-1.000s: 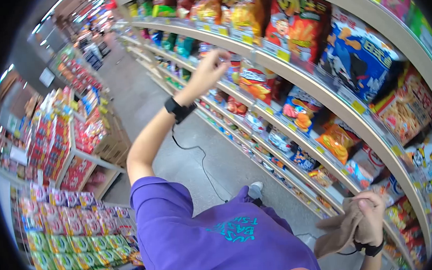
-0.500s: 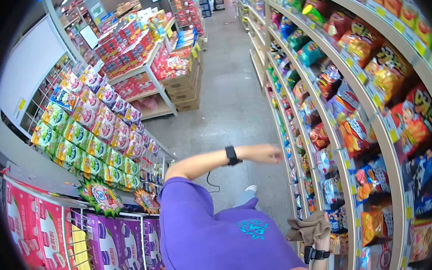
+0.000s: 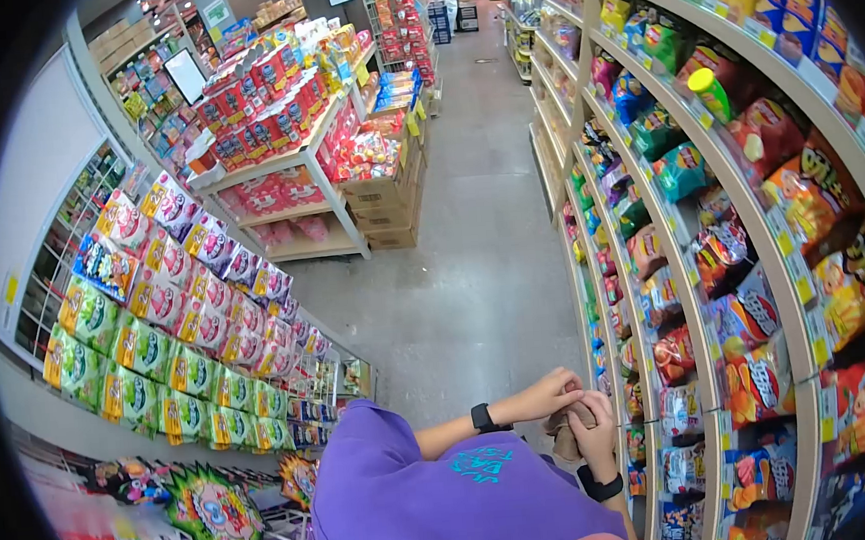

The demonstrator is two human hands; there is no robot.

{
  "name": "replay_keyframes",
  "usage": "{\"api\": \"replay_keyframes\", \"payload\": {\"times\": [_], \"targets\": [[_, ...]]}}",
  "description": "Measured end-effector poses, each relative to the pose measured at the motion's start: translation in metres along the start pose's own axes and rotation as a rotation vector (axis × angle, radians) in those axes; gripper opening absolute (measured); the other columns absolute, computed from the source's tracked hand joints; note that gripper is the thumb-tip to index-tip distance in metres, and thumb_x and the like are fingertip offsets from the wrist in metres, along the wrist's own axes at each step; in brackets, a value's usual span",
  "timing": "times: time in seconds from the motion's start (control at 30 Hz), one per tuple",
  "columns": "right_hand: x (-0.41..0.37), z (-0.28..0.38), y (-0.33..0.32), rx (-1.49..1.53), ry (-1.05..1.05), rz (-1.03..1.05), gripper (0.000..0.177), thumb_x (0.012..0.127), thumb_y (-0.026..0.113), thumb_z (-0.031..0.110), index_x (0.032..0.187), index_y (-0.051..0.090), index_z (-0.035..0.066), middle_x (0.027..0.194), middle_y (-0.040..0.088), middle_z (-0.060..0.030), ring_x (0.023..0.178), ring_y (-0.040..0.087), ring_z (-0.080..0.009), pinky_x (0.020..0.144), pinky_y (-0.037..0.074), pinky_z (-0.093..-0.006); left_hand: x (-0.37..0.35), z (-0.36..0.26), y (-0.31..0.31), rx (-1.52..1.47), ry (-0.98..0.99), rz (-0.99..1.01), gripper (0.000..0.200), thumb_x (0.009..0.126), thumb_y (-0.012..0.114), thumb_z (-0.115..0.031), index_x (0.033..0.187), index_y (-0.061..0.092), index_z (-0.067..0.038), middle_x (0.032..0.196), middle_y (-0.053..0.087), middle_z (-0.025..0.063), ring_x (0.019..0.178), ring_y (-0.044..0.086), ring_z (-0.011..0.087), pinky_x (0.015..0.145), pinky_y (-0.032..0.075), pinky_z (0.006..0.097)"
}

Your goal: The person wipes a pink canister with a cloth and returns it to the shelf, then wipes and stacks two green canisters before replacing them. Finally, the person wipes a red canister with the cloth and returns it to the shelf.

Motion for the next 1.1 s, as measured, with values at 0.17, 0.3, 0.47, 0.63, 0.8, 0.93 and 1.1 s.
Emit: {"api": "replay_keyframes", "payload": {"times": [0.17, 0.3, 0.47, 0.63, 0.8, 0.93, 1.1], "targets": [[0.053, 0.010, 0.027, 0.017, -0.060, 0.030, 0.028, 0.072, 0.070, 0.004, 0.099, 0.062, 0.001, 0.107, 0.057, -0.0125, 0.100, 0.057, -0.0290, 0.089, 0.045, -0.0364, 0.016, 0.012, -0.055, -0.290, -0.326, 0.037, 0.021, 0.096, 0.054, -0.024, 0.104, 0.053, -0.005, 0.074, 0.054, 0.0019, 0.064, 0.051, 0.0112, 0.058, 0.043, 0.0256], [0.086, 0.014, 0.045, -0.012, -0.125, 0.037, 0.034, 0.069, 0.073, 0.005, 0.101, 0.061, 0.005, 0.114, 0.052, -0.0131, 0.107, 0.052, -0.0309, 0.092, 0.043, -0.0393, 0.037, 0.027, -0.088, -0.414, -0.252, 0.029, 0.013, 0.095, 0.051, -0.015, 0.103, 0.053, -0.006, 0.069, 0.052, -0.0004, 0.061, 0.053, 0.0063, 0.052, 0.041, 0.0207], [0.126, -0.006, 0.053, -0.127, -0.178, -0.026, 0.067, 0.066, 0.081, 0.014, 0.121, 0.043, 0.010, 0.122, 0.046, -0.0172, 0.111, 0.049, -0.0375, 0.094, 0.043, -0.0436, 0.075, 0.027, -0.103, -0.477, -0.192, -0.120, 0.013, 0.093, 0.052, -0.010, 0.104, 0.055, -0.006, 0.071, 0.049, -0.0037, 0.064, 0.049, 0.0035, 0.055, 0.040, 0.0192], [0.180, -0.063, 0.042, 0.128, -0.009, 0.019, 0.058, 0.069, 0.075, 0.006, 0.120, 0.047, 0.005, 0.109, 0.055, -0.0157, 0.102, 0.056, -0.0319, 0.089, 0.045, -0.0377, 0.134, 0.042, -0.105, -0.602, -0.156, -0.273, 0.013, 0.092, 0.053, -0.008, 0.104, 0.057, -0.004, 0.074, 0.051, -0.0046, 0.070, 0.049, 0.0027, 0.061, 0.041, 0.0192], [0.252, -0.073, 0.004, 0.370, 0.013, -0.031, 0.037, 0.072, 0.061, -0.002, 0.110, 0.058, -0.001, 0.095, 0.060, -0.0143, 0.091, 0.061, -0.0267, 0.081, 0.047, -0.0337, 0.208, 0.024, -0.133, -0.491, -0.153, -0.187, 0.020, 0.093, 0.056, -0.013, 0.111, 0.056, -0.005, 0.088, 0.059, -0.0021, 0.075, 0.052, 0.0043, 0.067, 0.045, 0.0214], [0.289, -0.095, -0.034, 0.214, -0.018, -0.056, 0.037, 0.069, 0.064, -0.001, 0.106, 0.060, -0.003, 0.091, 0.059, -0.0144, 0.087, 0.061, -0.0292, 0.080, 0.047, -0.0334, 0.288, 0.003, -0.149, -0.180, -0.131, -0.174, 0.023, 0.092, 0.057, -0.014, 0.113, 0.056, -0.004, 0.095, 0.060, 0.0008, 0.079, 0.053, 0.0072, 0.070, 0.046, 0.0246], [0.314, -0.124, -0.064, 0.142, 0.022, -0.043, 0.041, 0.068, 0.068, 0.003, 0.107, 0.060, -0.004, 0.096, 0.061, -0.0167, 0.092, 0.061, -0.0329, 0.082, 0.048, -0.0354, 0.390, -0.047, -0.156, 0.097, 0.414, -0.285, 0.043, 0.084, 0.065, -0.013, 0.124, 0.050, -0.006, 0.121, 0.049, 0.0096, 0.111, 0.048, 0.0206, 0.089, 0.041, 0.0312]]}}
Point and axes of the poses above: each hand's wrist, its own x-axis towards the middle knuckle, its own y-axis out of the palm, z = x × y, the point moved 2 cm from there along x, towards the middle knuckle
